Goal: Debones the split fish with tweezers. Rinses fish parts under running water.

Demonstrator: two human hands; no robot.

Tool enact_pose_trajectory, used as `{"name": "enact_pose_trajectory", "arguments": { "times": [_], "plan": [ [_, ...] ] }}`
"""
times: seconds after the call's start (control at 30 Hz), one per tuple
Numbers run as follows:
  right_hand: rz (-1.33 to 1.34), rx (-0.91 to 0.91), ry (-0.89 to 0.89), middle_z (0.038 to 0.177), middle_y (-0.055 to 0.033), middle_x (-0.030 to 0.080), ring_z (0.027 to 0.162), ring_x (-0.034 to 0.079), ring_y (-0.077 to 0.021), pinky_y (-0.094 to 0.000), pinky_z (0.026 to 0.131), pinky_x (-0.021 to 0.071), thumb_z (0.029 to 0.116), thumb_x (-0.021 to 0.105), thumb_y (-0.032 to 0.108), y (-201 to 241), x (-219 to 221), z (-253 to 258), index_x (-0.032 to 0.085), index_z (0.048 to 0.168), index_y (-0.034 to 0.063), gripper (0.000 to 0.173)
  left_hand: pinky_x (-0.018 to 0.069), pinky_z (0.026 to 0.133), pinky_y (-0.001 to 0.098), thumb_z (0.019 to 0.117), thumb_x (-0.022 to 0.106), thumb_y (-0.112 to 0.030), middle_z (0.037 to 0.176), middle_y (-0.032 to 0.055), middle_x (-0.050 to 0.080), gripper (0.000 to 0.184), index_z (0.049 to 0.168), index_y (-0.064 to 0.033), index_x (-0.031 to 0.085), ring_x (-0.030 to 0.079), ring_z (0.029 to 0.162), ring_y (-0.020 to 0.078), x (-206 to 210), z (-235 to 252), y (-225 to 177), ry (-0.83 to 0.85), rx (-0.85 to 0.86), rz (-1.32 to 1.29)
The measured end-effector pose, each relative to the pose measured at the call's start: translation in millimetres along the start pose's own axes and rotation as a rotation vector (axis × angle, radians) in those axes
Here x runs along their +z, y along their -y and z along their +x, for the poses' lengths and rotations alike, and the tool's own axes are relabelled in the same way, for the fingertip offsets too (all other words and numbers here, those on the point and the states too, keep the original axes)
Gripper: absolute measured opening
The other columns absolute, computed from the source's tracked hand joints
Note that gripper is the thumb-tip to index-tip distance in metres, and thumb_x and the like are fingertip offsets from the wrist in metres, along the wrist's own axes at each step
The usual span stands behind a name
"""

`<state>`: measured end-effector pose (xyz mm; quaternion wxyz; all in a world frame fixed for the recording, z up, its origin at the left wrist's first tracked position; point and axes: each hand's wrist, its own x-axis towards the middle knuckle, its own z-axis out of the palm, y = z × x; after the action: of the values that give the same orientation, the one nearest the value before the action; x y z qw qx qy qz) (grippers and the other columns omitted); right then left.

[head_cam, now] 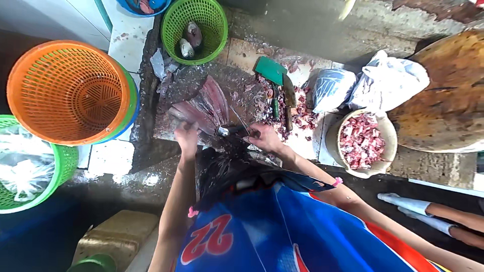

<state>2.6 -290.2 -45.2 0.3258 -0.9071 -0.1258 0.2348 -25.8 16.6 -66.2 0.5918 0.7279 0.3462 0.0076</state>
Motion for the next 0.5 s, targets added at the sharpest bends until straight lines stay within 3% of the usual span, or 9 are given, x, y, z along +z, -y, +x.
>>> {"name": "enact_pose_trajectory", "arguments": {
  "times": [0.1, 0.2, 0.23, 0.33, 0.43, 0.5],
  "plan": [
    [0.024, -0.034, 0.019, 0.091, -0.0050, 0.073, 0.077, 0.069, -0.0203, -0.0493, 0.073, 0.0590, 0.0862, 0.077, 0.039, 2.2, 0.1, -4.8, 0.073, 0.115, 0.0130, 0.039, 0.0647, 0.078, 0.0475, 0.0926, 0.070, -0.005, 0.112, 0.0172, 0.070, 0.035, 0.126, -0.0007, 0.061, 0.074, 0.091, 0.0281, 19.0, -27.8, 7.2, 0.126, -0.081, -0.323],
    [0.105, -0.088, 0.065, 0.090, -0.0044, 0.072, 0.077, 0.068, -0.0173, -0.0452, 0.073, 0.0587, 0.0865, 0.076, 0.038, 4.8, -2.5, -7.0, 0.073, 0.115, 0.0117, 0.039, 0.0643, 0.076, 0.0463, 0.0825, 0.069, 0.009, 0.105, 0.0160, 0.070, 0.040, 0.120, -0.0003, 0.060, 0.073, 0.088, 0.0275, 32.9, -28.2, 9.4, 0.062, -0.096, -0.452],
    [0.152, -0.092, 0.085, 0.090, -0.0042, 0.072, 0.077, 0.067, -0.0164, -0.0442, 0.074, 0.0586, 0.0868, 0.077, 0.037, 8.3, -4.6, -8.1, 0.073, 0.115, 0.0112, 0.039, 0.0648, 0.074, 0.0461, 0.0843, 0.070, 0.007, 0.103, 0.0172, 0.071, 0.035, 0.118, 0.0024, 0.060, 0.073, 0.085, 0.0277, 37.5, -23.0, 7.1, 0.007, -0.119, -0.506],
    [0.275, -0.106, 0.132, 0.087, -0.0036, 0.072, 0.073, 0.066, -0.0146, -0.0414, 0.071, 0.0584, 0.0876, 0.078, 0.031, 16.6, -8.6, -12.4, 0.073, 0.115, 0.0097, 0.036, 0.0649, 0.074, 0.0451, 0.0990, 0.069, -0.020, 0.103, 0.0184, 0.071, 0.034, 0.122, 0.0038, 0.062, 0.074, 0.083, 0.0264, 44.2, -14.1, -0.1, -0.107, -0.224, -0.511],
    [0.402, -0.158, 0.191, 0.088, -0.0045, 0.072, 0.070, 0.065, -0.0127, -0.0361, 0.067, 0.0583, 0.0891, 0.077, 0.026, 16.2, -8.8, -11.8, 0.073, 0.116, 0.0074, 0.033, 0.0640, 0.076, 0.0461, 0.0949, 0.067, -0.005, 0.105, 0.0191, 0.070, 0.027, 0.120, 0.0042, 0.061, 0.073, 0.087, 0.0276, 46.8, -11.5, 0.9, -0.114, -0.202, -0.557],
    [0.479, -0.195, 0.240, 0.089, -0.0062, 0.073, 0.071, 0.066, -0.0121, -0.0337, 0.068, 0.0592, 0.0895, 0.077, 0.020, 20.6, -10.2, -11.1, 0.073, 0.114, 0.0047, 0.029, 0.0629, 0.077, 0.0463, 0.0844, 0.070, 0.008, 0.109, 0.0180, 0.069, 0.040, 0.122, 0.0027, 0.059, 0.071, 0.092, 0.0279, 46.9, -12.6, 2.3, -0.065, -0.148, -0.627]
  ]
}}
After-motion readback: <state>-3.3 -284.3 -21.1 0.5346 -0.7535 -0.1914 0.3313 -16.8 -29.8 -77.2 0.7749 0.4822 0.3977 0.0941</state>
